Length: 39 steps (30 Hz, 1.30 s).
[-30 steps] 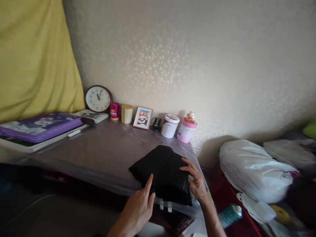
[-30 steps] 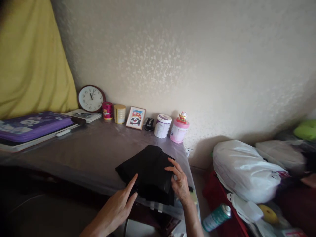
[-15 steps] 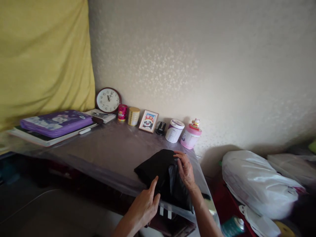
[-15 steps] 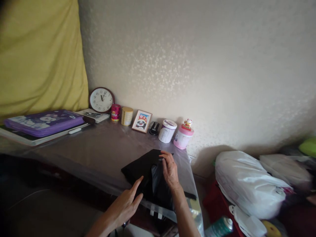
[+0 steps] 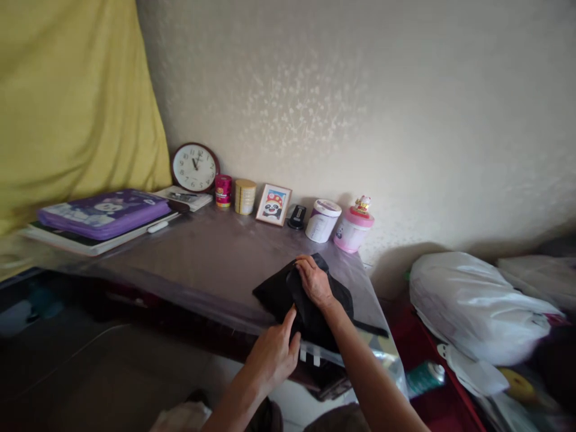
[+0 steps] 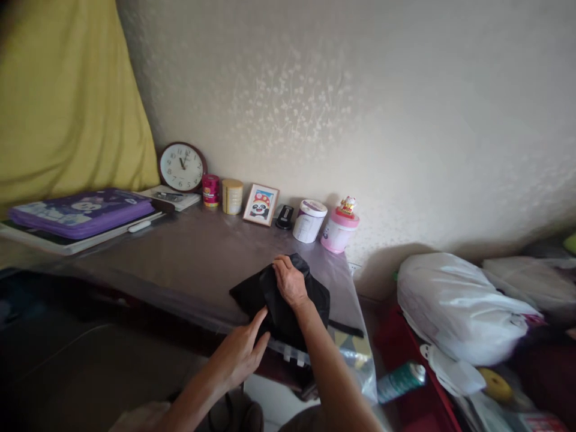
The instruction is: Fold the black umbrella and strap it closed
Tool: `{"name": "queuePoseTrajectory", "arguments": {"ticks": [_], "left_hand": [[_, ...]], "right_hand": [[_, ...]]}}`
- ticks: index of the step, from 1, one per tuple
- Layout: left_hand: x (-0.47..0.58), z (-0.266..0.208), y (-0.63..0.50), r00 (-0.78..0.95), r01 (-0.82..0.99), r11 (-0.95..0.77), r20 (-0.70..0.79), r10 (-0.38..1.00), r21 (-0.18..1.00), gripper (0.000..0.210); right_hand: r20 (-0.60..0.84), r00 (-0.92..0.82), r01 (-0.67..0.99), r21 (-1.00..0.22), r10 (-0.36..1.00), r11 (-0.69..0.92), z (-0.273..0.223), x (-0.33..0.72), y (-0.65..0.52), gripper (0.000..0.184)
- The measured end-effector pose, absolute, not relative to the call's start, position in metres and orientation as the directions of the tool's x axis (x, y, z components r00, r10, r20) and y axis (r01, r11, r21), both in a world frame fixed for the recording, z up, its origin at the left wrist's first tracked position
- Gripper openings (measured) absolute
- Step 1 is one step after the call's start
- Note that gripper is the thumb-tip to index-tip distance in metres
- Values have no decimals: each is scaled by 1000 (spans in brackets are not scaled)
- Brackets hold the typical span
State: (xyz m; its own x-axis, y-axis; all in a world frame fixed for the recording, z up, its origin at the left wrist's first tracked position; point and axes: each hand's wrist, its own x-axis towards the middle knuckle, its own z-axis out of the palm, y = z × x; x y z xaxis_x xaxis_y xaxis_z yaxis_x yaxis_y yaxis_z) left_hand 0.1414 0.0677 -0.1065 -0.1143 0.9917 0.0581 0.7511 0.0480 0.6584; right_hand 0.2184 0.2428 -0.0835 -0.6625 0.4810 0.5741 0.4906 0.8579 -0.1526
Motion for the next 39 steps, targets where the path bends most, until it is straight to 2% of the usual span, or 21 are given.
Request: {"name": "queuePoseTrajectory", "arguments": {"ticks": [4,11,17,23,33,39], "left_hand": [[142,-106,66,-116,762,53,56,992,645,51],[144,-102,62,-142,789,47,108,984,613,72],[143,-101,64,-72,845,7,100,992,535,57],[143,-100,67,-47,860,14,53,998,510,52],[140,-96,67,-20,827,14,4,1000,562,55],[141,-98,68,-64,817,55,-5,998,573,63]], "right_hand": [[482,-704,565,-66,523,822,-89,215,245,25],[436,-706,621,3,558,784,-91,214,244,28],[428,-701,627,-10,570,779,-91,212,242,27],[434,-696,623,-31,573,781,-92,212,243,27],[436,-691,621,-49,576,782,-93,212,244,28],[396,-681,646,-73,616,760,-91,210,240,28]]}}
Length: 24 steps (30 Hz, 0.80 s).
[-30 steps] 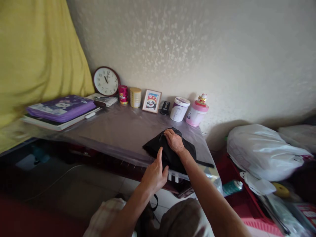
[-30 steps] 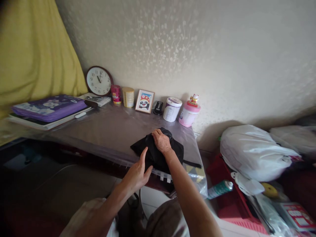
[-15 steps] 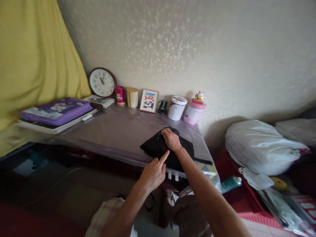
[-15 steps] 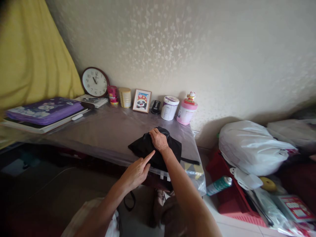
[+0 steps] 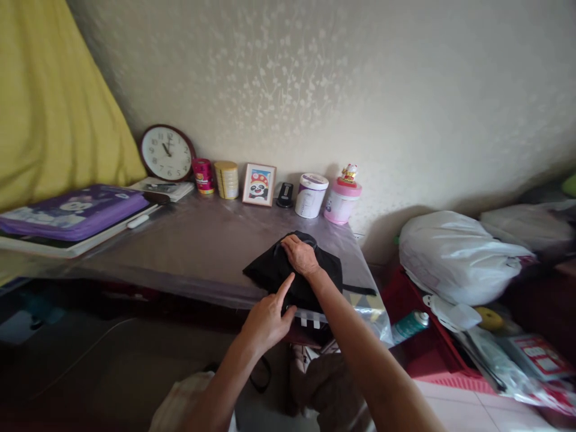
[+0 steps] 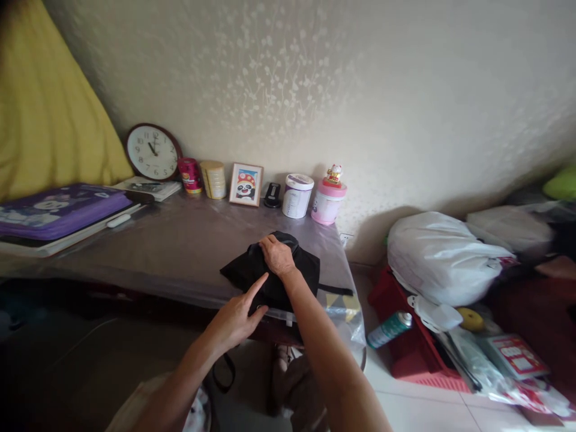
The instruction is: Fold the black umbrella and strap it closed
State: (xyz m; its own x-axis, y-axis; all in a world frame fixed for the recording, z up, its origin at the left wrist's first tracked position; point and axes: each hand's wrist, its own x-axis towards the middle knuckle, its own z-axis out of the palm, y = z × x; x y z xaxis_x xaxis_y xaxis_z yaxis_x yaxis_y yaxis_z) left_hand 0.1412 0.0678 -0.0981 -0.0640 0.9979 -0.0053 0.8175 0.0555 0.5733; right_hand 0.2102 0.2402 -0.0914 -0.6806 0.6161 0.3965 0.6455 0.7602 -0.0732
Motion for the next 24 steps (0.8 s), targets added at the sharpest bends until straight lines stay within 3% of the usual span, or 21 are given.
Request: {"name": "queuePoseTrajectory", "arguments": {"ticks": [8,14,24], "left_hand": [[146,-99,68,-124,839,109,-7,992,532,57],[148,-103,68,-179,848,181,-53,982,498,52],[148,-106,71,-213,810,238,-110,971,536,52]], "right_hand": [[354,-711,631,-61,608,774,-90,208,237,28],[404,-687,644,-46,604,764,-93,206,236,32],[364,-681,649,-102,636,754,-96,205,238,31]]}}
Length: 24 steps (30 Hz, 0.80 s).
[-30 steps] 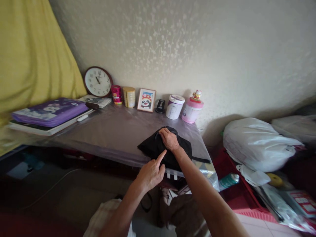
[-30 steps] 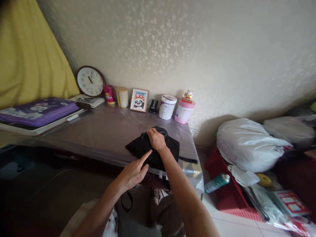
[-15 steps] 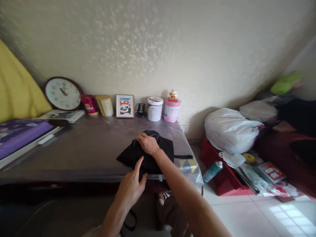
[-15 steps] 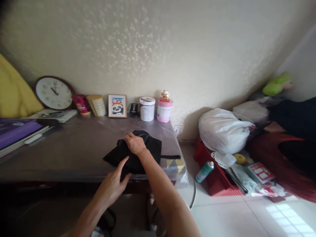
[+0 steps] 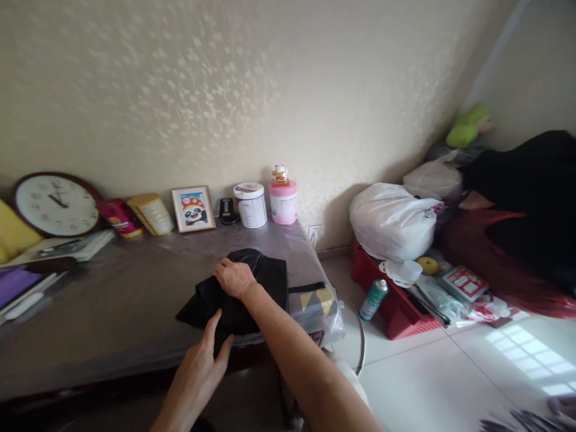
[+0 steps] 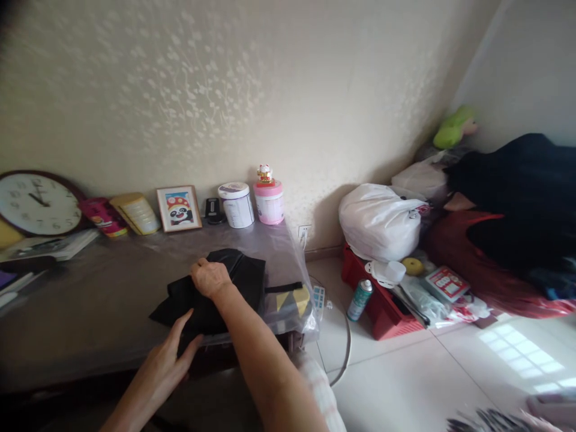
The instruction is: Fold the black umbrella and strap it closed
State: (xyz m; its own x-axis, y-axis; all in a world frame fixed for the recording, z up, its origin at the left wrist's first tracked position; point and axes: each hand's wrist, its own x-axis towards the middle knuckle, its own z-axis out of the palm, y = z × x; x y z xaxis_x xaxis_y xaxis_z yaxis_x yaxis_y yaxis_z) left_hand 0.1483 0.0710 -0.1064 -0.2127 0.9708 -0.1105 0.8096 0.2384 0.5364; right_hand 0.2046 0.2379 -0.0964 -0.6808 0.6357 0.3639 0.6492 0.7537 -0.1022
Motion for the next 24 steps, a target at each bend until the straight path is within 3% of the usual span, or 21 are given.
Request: {"name": "queuePoseTrajectory", "arguments": {"ticks": [8,13,18,24], "left_hand": [[151,-110,75,-217,844,231,-85,972,485,51],[151,-116,76,-226,826,238,-86,970,511,50],[155,-117,75,-221,824,209,-41,974,526,51],[158,-116,75,-259,788,262,-86,962,557,49]], "right_hand": [[356,-687,636,-127,633,761,-97,201,239,27],[389,-669,629,-158,634,761,-88,205,237,26],[556,-678,460,-190,481,868,-77,233,222,27],[498,-815,293,-90,298,952,-93,263,230,22]]}}
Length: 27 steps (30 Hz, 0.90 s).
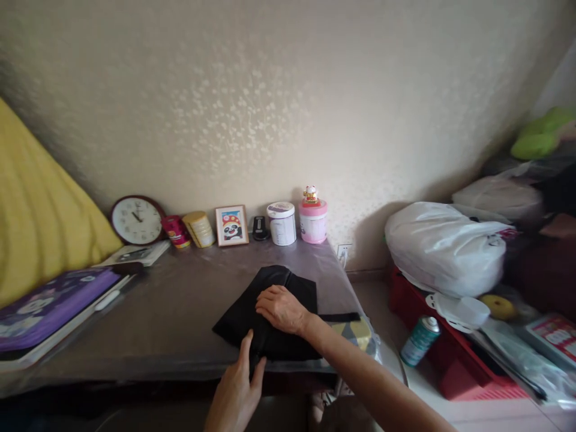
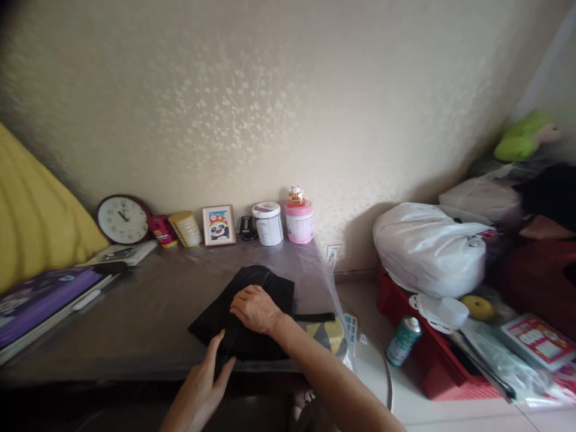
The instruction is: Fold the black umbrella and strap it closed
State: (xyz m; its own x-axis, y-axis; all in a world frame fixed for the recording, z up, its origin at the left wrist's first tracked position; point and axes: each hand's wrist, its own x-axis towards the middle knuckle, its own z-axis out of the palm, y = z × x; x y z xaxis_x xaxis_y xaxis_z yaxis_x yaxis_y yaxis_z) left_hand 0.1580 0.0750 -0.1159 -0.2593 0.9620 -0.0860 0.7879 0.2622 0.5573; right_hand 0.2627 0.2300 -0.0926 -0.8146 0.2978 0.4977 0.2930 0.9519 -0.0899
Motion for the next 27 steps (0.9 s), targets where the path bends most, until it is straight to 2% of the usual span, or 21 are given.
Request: {"name": "queuePoseTrajectory", "arguments": {"ticks": [4,8,13,16,18,19,24,27], "left_hand": [[157,-118,74,-255,768,251,-79,964,588,49],[157,-116,75,-248,766,262,-105,963,587,50],[161,-105,74,-257,780,273,-109,960,563,50],[162,-101,73,-263,787,265,-86,961,557,51],[161,-101,73,-267,788,269,-86,960,554,52],[160,-101,73,-268,787,271,-88,959,554,52],[156,-100,75,-266,786,270,-89,960,556,53],[155,-100,76,-262,781,264,-87,961,566,55]], "right_hand": [[499,-795,356,-78,346,931,-102,257,262,26],[446,-762,487,-83,469,870,-99,249,292,24],[465,-639,623,-154,613,767,-83,249,300,27],[479,-665,560,-188,573,807,-81,251,290,31],[440,-783,402,-183,441,897,-86,253,286,31],[417,-812,375,-163,408,913,-89,254,286,30],[426,-642,645,-149,637,750,-95,263,302,28],[476,-615,631,-182,629,754,-90,269,308,30]]}}
